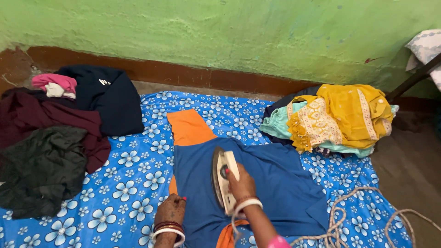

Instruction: The person irons a blue and orange t-shirt laid out on a floral-patterned mat on the floor. They use a white electric iron to smooth the fabric, moving it back and forth across the shirt's body and sleeves. The person adjusts the shirt's position with their left hand while ironing with their right hand.

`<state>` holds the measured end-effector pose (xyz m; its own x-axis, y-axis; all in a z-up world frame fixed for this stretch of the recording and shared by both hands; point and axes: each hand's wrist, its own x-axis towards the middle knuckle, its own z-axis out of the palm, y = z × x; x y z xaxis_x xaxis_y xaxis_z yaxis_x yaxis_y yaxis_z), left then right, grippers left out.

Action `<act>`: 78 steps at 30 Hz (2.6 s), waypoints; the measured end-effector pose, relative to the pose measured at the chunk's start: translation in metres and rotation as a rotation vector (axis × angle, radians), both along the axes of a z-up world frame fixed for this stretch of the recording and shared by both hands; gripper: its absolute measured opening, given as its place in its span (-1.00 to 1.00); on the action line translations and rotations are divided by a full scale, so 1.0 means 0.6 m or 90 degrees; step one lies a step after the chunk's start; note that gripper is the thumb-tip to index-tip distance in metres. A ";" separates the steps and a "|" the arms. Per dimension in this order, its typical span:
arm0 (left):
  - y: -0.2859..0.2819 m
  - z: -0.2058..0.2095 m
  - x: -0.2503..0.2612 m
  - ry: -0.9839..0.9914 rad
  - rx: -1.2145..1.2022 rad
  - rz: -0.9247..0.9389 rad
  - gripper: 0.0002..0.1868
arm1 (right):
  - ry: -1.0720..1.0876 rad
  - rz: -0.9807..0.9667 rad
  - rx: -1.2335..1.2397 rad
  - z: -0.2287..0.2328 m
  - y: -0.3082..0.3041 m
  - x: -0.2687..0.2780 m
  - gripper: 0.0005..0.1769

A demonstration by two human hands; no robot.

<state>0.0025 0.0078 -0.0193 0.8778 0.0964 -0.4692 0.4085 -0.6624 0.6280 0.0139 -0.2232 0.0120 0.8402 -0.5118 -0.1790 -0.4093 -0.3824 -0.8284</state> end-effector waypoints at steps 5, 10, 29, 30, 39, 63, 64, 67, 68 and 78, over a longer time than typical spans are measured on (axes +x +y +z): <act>0.003 0.006 0.000 0.002 -0.006 -0.004 -0.69 | 0.013 -0.010 -0.013 0.019 -0.002 0.072 -0.55; 0.003 -0.004 -0.001 -0.008 -0.018 -0.006 -0.71 | -0.004 0.132 0.020 -0.012 -0.004 -0.007 -0.49; -0.002 -0.016 0.001 -0.028 -0.002 0.018 -0.73 | 0.071 0.319 0.089 0.036 0.039 0.037 -0.39; -0.001 -0.015 -0.001 -0.031 -0.006 0.016 -0.73 | 0.067 0.303 0.103 0.032 0.020 0.016 -0.41; -0.008 -0.043 -0.016 -0.150 0.050 -0.017 -0.73 | 0.033 0.005 0.127 -0.010 -0.218 -0.242 -0.50; -0.199 -0.040 0.240 -0.459 -0.026 -0.294 -0.15 | 0.048 -0.212 0.146 0.048 -0.240 -0.353 -0.46; -0.179 -0.054 0.197 -0.381 0.000 -0.314 -0.11 | 0.041 -0.209 0.153 0.045 -0.242 -0.355 -0.46; -0.123 -0.067 0.061 -0.322 0.104 -0.288 -0.28 | 0.007 -0.196 0.175 0.037 -0.248 -0.353 -0.46; -0.105 -0.063 0.017 -0.320 0.140 -0.256 -0.29 | -0.006 -0.188 0.182 0.037 -0.249 -0.355 -0.46; -0.043 -0.035 -0.043 -0.136 -0.070 0.068 -0.50 | -0.060 -0.077 0.234 0.088 -0.199 -0.333 -0.41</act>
<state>-0.0230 -0.0178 -0.0401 0.9454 0.1531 -0.2876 0.3235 -0.5456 0.7731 -0.1860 -0.3424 0.0649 0.7989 -0.5247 -0.2941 -0.3497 -0.0073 -0.9369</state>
